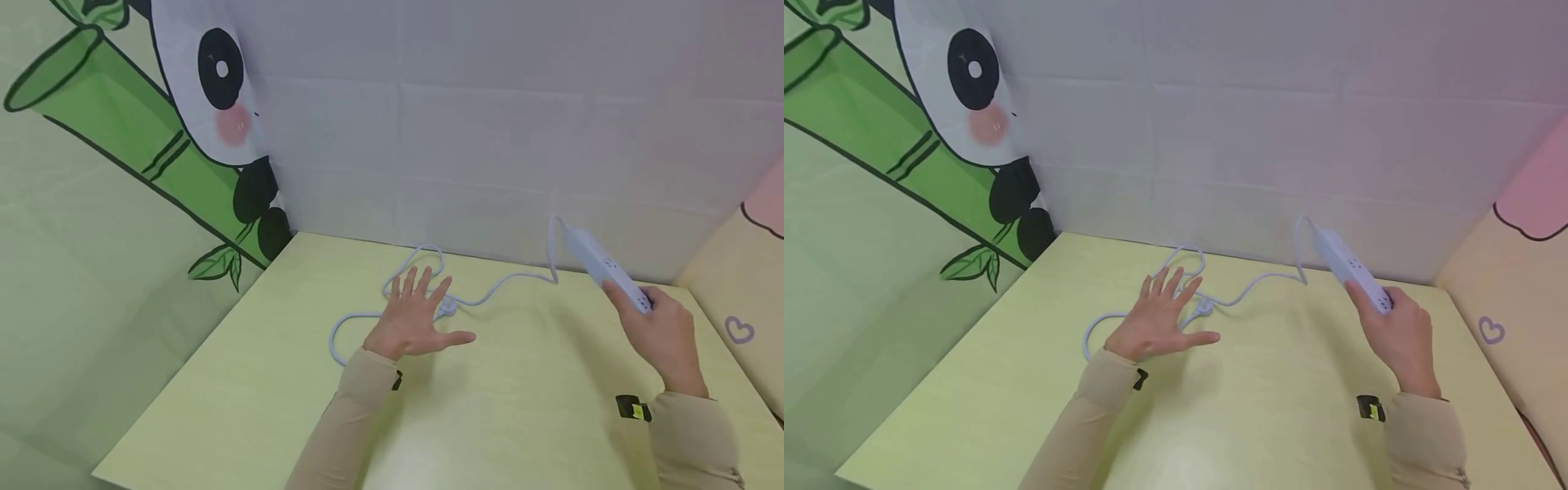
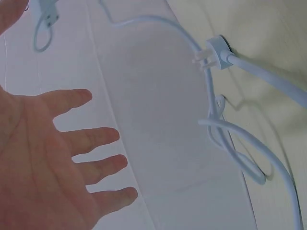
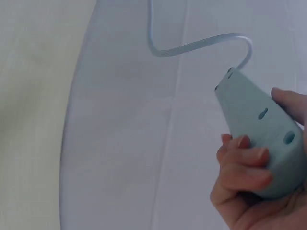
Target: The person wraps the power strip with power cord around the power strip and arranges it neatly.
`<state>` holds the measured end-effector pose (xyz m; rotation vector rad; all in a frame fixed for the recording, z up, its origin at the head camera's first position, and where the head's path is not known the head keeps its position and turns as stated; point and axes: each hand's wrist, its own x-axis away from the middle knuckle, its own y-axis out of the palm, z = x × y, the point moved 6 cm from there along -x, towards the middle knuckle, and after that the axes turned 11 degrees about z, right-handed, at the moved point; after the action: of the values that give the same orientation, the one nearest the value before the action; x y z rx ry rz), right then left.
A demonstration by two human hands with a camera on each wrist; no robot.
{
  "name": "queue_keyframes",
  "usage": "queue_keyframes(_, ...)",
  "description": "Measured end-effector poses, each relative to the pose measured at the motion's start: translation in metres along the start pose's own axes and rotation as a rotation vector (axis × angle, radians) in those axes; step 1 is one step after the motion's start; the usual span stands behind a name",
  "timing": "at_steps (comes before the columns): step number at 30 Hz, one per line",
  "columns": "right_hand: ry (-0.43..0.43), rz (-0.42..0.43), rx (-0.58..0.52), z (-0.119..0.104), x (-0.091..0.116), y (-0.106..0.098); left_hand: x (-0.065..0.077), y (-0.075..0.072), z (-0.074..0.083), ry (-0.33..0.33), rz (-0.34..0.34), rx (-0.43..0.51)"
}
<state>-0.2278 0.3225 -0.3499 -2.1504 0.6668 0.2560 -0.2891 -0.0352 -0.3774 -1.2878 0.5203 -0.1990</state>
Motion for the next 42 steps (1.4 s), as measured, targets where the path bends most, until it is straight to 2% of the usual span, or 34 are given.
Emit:
queue_keyframes(3,-0.081,-0.027,-0.092,-0.024,0.011,-0.008,-0.001,-0.002,0.005,0.044,0.052,0.089)
queue_keyframes(7,-0.216,-0.079,-0.195,-0.053,0.031,-0.014,-0.001,-0.010,0.012,0.083,0.143,0.330)
queue_keyframes(10,-0.305,-0.020,-0.234,-0.070,0.043,-0.018,0.001,-0.017,0.019,0.136,0.191,0.551)
queue_keyframes(12,-0.326,0.026,-0.249,-0.076,0.048,-0.020,0.002,-0.019,0.022,0.173,0.200,0.669)
queue_keyframes(15,-0.313,0.081,-0.253,-0.078,0.047,-0.023,0.000,-0.020,0.024,0.194,0.192,0.764)
queue_keyframes(18,-0.288,0.134,-0.245,-0.078,0.046,-0.026,-0.001,-0.015,0.022,0.156,0.124,0.809)
queue_keyframes(23,-0.265,0.207,-0.275,-0.076,0.045,-0.031,-0.003,-0.003,0.022,0.137,-0.041,0.889)
queue_keyframes(26,-0.255,0.204,-0.317,-0.075,0.044,-0.032,-0.004,0.001,0.022,0.150,-0.078,0.914)
queue_keyframes(30,-0.252,0.135,-0.378,-0.075,0.045,-0.031,-0.009,0.003,0.019,0.136,-0.015,0.887)
queue_keyframes(38,-0.289,-0.012,-0.456,-0.074,0.052,-0.032,-0.014,0.013,0.004,-0.119,0.044,0.775)
queue_keyframes(42,-0.342,-0.101,-0.451,-0.079,0.058,-0.027,-0.015,0.009,0.001,-0.152,0.132,0.751)
